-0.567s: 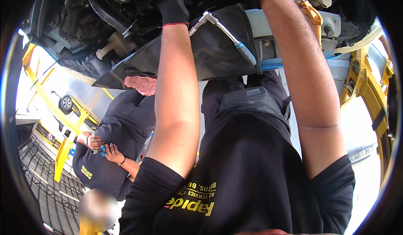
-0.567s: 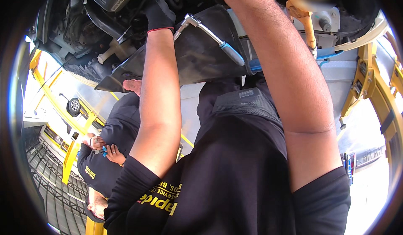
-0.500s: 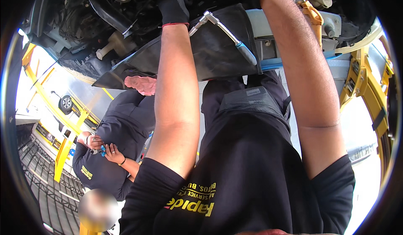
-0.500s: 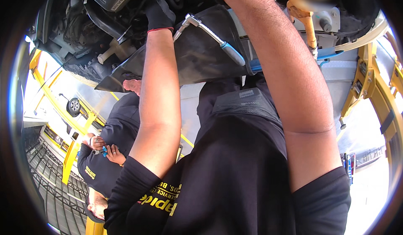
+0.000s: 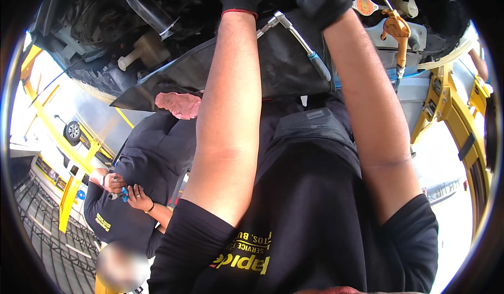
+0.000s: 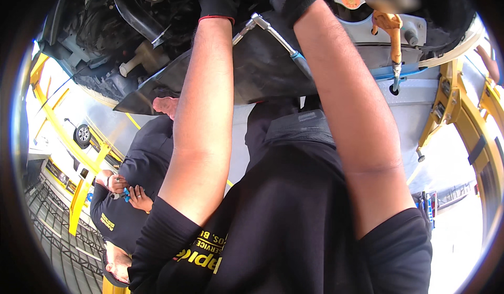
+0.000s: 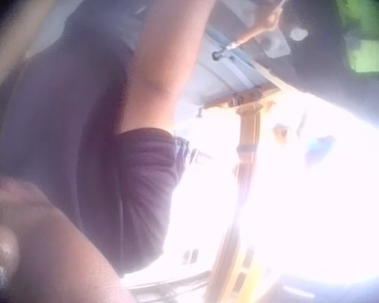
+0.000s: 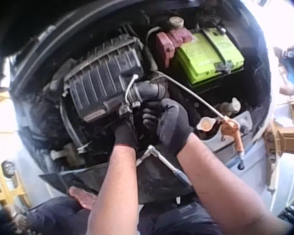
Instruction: The person works under the hood of a car, using a ratchet and pliers to manipulate hoses and fasteners near the engine. A second person assists by holding parts and handing tools. The camera wearer repeatedly reaches into the engine bay to adjust components and secure connections.
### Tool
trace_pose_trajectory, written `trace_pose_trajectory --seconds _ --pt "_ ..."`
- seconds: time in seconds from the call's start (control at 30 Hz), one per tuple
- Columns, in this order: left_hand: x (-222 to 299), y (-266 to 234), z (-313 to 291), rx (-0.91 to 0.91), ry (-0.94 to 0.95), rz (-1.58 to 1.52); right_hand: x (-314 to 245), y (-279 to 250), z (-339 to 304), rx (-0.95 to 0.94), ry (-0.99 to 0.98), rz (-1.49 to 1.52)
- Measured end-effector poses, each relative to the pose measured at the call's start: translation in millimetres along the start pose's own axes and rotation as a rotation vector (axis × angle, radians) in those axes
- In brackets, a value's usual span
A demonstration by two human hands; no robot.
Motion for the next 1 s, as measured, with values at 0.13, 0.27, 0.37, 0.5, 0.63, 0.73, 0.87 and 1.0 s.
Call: trace_pose_trajectory --seconds 0.13,0.27,0.37,0.5,0.63,0.73,0.87,1.0 --pt "-2.9 1.3 4.5 -0.009 0.010 0.005 31.0 -25.9 19.1 0.118 -0.046 -0.250" --pt "-6.7 0.0 1.3 0.000 0.029 0.011 34.8 -19.0 26.9 0.067 -0.096 -0.626" --pt "-1.2 1.7 3.4 -0.003 0.044 0.011 30.7 -10.9 30.5 -0.014 -0.156 -0.963" --pt "1.3 5.6 7.5 -0.023 0.048 0.037 40.3 -2.6 42.4 -0.117 -0.192 -1.233" --pt "0.6 5.9 6.3 -0.040 0.041 0.082 51.7 0.0 48.1 -0.145 -0.172 -1.296" --pt "-3.6 -0.7 -6.5 -0.112 -0.036 0.055 61.0 -8.0 51.8 -0.122 -0.139 -1.301" --pt "-31.1 -41.7 -31.0 -0.447 -0.641 -0.741 62.7 -23.7 55.3 -0.042 -0.079 -1.227" --pt "-40.0 -117.6 -26.0 -0.035 -0.715 -1.466 64.5 -38.3 57.2 0.002 -0.040 -1.199"
Point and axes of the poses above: each hand's wrist, its own z-axis towards the middle knuckle, its own y-axis out of the palm, x = y × z, the point moved 5 cm from there along z, towards the middle knuckle, and after that the axes turned 13 degrees about -y, right-handed, at the moved point
